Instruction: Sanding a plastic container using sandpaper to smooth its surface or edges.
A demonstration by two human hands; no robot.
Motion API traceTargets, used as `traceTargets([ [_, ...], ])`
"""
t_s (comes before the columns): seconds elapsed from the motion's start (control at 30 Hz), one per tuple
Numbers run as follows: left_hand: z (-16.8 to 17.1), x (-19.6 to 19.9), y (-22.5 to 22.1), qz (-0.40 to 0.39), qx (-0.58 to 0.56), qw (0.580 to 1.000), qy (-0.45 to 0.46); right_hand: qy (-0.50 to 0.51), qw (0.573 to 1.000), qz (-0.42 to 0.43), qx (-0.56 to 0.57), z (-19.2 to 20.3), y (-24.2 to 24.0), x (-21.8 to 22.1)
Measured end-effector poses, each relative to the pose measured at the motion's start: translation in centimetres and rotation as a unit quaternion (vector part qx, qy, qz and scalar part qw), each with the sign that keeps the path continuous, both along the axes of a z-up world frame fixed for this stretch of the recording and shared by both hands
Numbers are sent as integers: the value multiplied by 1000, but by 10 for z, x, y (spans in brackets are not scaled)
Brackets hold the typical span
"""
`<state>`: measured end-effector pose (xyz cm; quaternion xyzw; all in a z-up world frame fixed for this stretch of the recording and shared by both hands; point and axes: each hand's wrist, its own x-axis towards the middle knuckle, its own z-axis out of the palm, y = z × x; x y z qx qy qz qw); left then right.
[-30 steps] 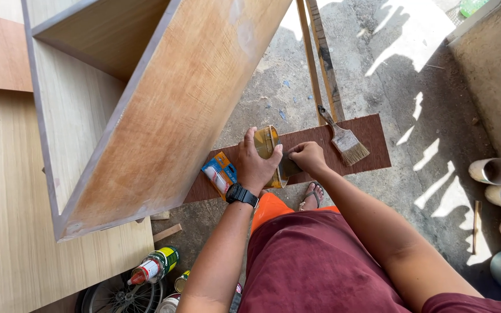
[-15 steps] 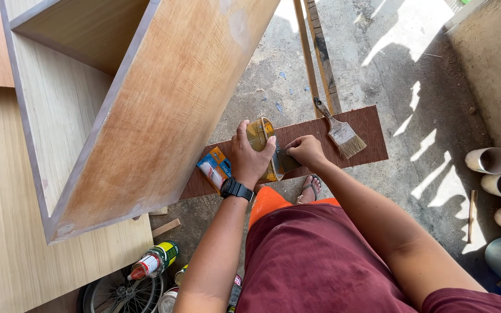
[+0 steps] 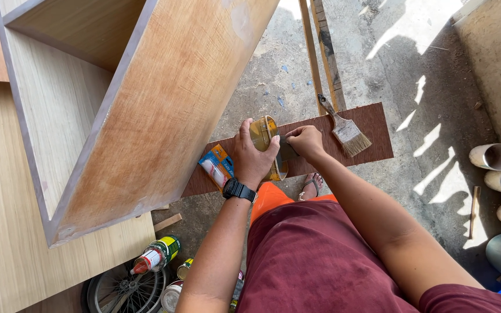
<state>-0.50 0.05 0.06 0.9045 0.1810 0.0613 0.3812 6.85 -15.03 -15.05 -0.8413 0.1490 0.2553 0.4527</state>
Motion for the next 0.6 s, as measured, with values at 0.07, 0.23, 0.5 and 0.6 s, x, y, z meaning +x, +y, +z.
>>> traceTargets([
  [0.07,-2,2,1,0,3,1000,4,-1,1000,4,-1,-7,0,5],
  [0.23,-3,3,2,3,6,1000,9,-26,999,14,-13,-21,3,5],
  [0.5,-5,4,4,8,10,1000,8,0,1000,-2,7,-13,-2,-8],
  [0.6,-2,4,2,5,9,1000,2,-24,999,-21,12,0,10,-3],
])
